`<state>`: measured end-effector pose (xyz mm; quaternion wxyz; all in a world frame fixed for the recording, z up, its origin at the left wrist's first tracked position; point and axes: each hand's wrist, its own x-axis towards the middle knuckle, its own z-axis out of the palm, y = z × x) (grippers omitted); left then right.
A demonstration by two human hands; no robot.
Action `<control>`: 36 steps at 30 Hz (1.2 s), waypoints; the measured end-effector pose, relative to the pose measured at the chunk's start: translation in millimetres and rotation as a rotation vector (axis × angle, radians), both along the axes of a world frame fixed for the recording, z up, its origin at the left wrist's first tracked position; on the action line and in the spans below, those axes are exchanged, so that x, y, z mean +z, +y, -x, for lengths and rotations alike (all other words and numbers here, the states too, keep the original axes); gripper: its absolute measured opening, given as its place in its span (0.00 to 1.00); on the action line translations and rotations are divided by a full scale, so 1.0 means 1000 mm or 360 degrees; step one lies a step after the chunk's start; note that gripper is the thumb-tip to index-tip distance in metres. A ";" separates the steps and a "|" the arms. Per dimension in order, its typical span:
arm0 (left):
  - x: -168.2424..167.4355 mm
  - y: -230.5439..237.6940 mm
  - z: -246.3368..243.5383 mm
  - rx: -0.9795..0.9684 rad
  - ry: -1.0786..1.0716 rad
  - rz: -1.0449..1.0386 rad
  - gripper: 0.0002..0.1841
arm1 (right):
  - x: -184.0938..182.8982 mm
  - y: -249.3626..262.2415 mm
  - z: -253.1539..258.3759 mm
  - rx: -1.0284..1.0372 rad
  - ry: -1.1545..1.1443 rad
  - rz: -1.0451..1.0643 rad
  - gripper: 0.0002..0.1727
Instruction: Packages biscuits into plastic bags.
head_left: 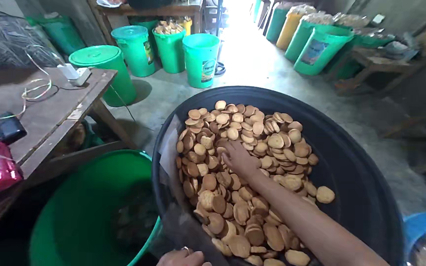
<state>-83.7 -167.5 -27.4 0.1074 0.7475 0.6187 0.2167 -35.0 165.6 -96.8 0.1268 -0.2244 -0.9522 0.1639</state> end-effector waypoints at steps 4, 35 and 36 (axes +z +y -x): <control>-0.007 0.017 -0.002 0.0244 -0.0439 -0.0164 0.26 | 0.026 -0.021 0.046 -0.0107 -0.0200 0.0257 0.26; -0.023 0.111 0.114 0.1179 -0.1372 -0.1218 0.12 | 0.017 -0.067 0.073 0.0329 -0.0498 0.0114 0.24; -0.023 0.111 0.115 0.1179 -0.1360 -0.1221 0.12 | 0.016 -0.070 0.073 0.0354 -0.0493 0.0022 0.23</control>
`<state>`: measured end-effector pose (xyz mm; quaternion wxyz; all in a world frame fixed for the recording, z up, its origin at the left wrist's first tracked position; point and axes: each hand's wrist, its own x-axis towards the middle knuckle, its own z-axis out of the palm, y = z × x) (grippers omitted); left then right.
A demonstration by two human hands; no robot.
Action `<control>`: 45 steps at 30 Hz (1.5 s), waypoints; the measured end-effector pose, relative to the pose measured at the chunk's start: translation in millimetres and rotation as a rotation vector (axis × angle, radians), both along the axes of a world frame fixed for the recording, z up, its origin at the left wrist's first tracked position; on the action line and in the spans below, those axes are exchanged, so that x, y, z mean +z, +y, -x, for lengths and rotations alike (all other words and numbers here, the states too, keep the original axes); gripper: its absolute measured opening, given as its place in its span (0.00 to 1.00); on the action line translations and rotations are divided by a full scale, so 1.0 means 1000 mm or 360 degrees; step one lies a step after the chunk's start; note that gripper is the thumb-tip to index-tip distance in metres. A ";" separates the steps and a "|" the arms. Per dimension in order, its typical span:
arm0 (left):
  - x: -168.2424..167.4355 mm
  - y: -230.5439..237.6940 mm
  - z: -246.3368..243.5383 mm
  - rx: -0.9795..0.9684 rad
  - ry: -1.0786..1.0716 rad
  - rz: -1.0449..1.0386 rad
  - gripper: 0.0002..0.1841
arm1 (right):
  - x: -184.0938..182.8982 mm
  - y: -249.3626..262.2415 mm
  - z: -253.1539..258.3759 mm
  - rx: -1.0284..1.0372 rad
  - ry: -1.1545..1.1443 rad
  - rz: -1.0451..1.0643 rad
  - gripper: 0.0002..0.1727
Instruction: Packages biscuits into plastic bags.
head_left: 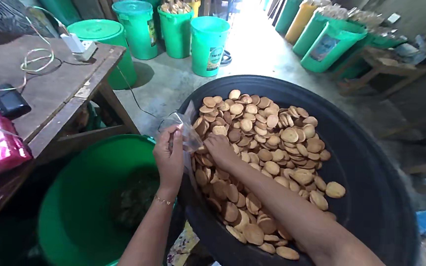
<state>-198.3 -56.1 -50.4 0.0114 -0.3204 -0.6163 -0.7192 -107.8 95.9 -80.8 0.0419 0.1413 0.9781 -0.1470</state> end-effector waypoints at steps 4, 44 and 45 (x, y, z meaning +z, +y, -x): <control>0.001 0.001 -0.001 0.0005 -0.0006 0.0015 0.12 | -0.029 -0.003 -0.018 0.0105 0.0355 -0.0041 0.21; 0.051 0.052 -0.129 -0.0524 0.1221 0.1069 0.35 | 0.122 -0.016 -0.183 -0.0833 0.0816 0.1397 0.38; 0.052 0.051 -0.132 -0.0547 0.1237 0.1003 0.35 | 0.121 -0.017 -0.188 -0.0919 0.1014 0.1787 0.36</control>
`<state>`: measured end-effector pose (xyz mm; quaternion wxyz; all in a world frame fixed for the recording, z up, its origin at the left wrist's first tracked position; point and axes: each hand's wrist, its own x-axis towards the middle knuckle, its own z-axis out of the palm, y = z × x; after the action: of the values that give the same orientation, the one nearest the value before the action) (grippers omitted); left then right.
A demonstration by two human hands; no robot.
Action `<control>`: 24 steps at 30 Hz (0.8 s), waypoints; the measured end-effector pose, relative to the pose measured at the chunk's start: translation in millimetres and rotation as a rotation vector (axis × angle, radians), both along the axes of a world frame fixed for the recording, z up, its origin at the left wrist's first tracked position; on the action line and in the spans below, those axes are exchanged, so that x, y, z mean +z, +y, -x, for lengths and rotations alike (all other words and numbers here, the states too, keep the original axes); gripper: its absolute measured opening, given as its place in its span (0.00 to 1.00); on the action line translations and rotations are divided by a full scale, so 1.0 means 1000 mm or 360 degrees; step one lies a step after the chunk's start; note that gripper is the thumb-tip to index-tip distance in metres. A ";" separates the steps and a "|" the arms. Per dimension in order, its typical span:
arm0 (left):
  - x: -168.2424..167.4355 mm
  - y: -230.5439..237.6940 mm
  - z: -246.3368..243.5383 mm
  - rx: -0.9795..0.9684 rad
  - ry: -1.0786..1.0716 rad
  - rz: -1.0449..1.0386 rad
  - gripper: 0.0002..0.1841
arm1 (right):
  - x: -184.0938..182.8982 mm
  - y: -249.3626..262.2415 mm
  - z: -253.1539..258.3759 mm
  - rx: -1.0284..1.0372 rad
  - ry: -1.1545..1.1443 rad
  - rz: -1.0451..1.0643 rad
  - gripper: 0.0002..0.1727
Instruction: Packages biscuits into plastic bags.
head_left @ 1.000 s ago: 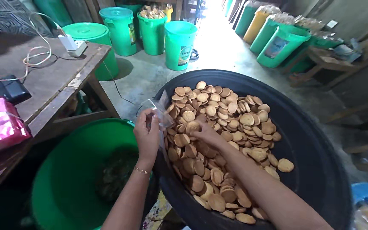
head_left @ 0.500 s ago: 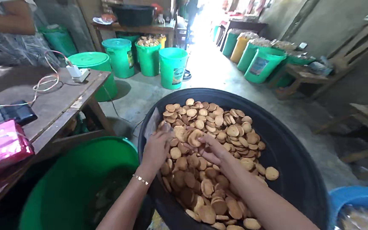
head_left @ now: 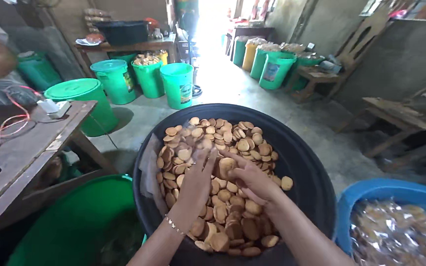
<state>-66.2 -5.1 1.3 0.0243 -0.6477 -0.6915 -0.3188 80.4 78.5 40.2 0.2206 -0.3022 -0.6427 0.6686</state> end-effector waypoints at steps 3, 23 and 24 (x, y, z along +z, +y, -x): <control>0.007 -0.001 -0.004 -0.0131 -0.0095 0.0094 0.35 | -0.005 -0.011 -0.010 -0.0072 0.0320 0.0447 0.33; 0.005 -0.036 -0.070 -0.0516 0.0242 -0.0606 0.20 | -0.030 -0.003 -0.012 -0.0259 0.0396 -0.0614 0.30; 0.009 -0.044 -0.064 -0.0576 0.0143 -0.0693 0.14 | -0.030 0.000 -0.016 -0.0200 0.0524 -0.0506 0.31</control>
<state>-2.1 -49.5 10.4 0.1360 -0.7536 -0.4782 -0.4299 95.9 78.0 10.3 0.4085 -0.1900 -0.6750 0.5843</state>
